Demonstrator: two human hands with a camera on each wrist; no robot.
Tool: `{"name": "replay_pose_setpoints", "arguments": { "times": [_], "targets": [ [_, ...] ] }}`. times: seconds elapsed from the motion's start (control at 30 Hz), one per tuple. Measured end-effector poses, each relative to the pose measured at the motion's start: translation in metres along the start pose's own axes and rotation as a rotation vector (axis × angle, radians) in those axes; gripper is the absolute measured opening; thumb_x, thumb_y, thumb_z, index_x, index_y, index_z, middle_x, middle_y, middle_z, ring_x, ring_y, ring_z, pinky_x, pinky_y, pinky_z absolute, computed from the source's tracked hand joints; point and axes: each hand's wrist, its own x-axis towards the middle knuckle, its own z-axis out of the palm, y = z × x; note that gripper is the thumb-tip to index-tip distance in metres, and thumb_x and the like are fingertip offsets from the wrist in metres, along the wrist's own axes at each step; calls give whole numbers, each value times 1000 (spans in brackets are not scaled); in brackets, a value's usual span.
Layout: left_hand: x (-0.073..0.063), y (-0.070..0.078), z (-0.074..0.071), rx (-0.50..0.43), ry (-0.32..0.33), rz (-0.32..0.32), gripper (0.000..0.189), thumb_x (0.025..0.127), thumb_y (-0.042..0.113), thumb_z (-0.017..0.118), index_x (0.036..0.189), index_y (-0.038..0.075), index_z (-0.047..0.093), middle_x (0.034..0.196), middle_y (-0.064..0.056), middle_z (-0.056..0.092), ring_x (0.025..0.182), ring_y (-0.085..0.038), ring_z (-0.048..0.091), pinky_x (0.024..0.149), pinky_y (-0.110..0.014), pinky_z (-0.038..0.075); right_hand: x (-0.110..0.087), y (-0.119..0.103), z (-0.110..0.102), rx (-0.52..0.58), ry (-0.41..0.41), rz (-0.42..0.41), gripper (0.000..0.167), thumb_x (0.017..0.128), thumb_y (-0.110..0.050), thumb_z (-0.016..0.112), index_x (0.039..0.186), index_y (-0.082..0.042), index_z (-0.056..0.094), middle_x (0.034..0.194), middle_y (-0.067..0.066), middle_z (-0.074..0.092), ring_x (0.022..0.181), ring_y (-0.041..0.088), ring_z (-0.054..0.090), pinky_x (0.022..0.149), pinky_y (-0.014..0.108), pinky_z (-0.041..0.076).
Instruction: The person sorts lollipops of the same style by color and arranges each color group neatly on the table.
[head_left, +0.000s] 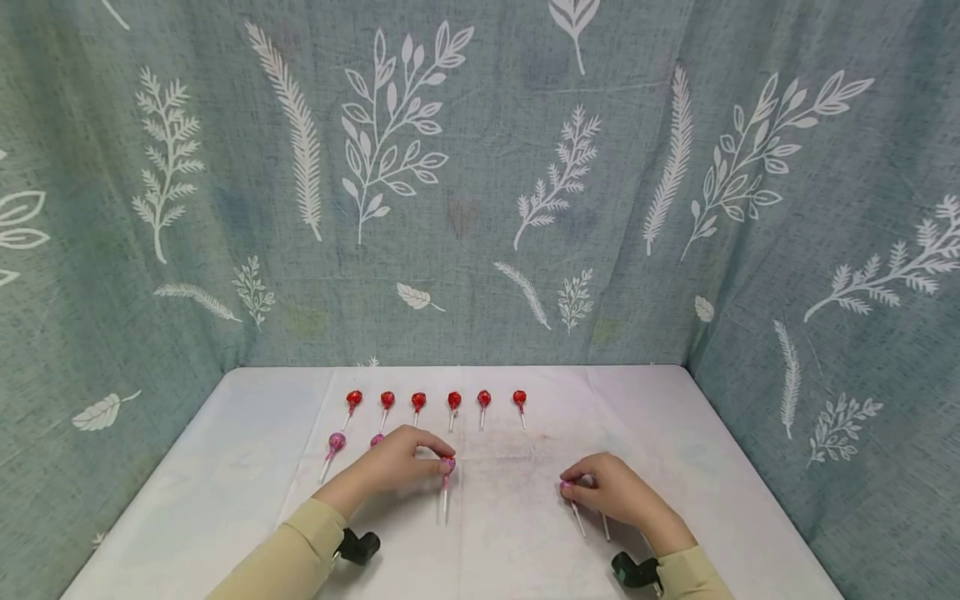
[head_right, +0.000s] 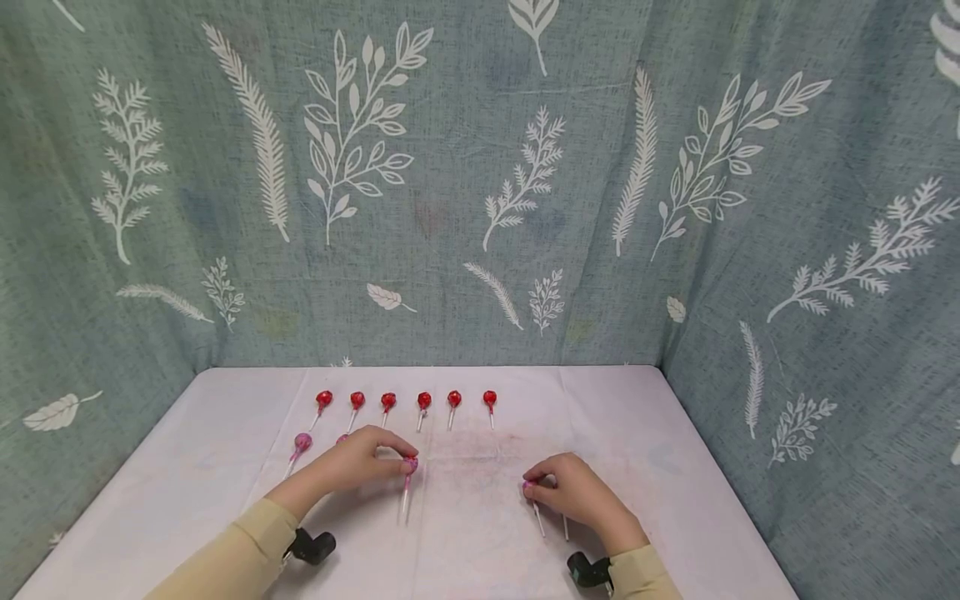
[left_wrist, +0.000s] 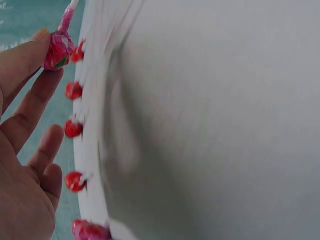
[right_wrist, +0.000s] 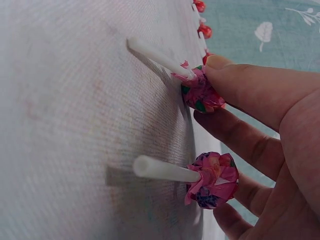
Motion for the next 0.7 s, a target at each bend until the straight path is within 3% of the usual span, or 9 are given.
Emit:
{"name": "replay_pose_setpoints", "arguments": {
  "times": [0.33,0.57,0.7],
  "targets": [
    [7,-15,-23,47,48,-93,23,87,39,77,106,26,78,101,21,68,117,-19,57,99,-50,43,1,-1,0,-20,4,-13,22,92,-34,72,105,-17,78,95,-17,68,82,4,58,74,32,51],
    [18,-24,-27,116,77,-110,21,86,35,78,105,27,78,100,19,68,110,-17,61,96,-48,46,1,-1,1,-13,3,-5,23,92,-35,72,105,-18,78,95,-17,68,81,4,58,74,32,51],
    [21,-26,-27,132,71,-151,22,86,35,78,107,27,78,101,19,68,111,-18,60,94,-47,47,1,0,1,-15,-1,-13,23,92,-35,71,106,-17,78,95,-16,68,79,3,57,72,31,50]
  ]
}}
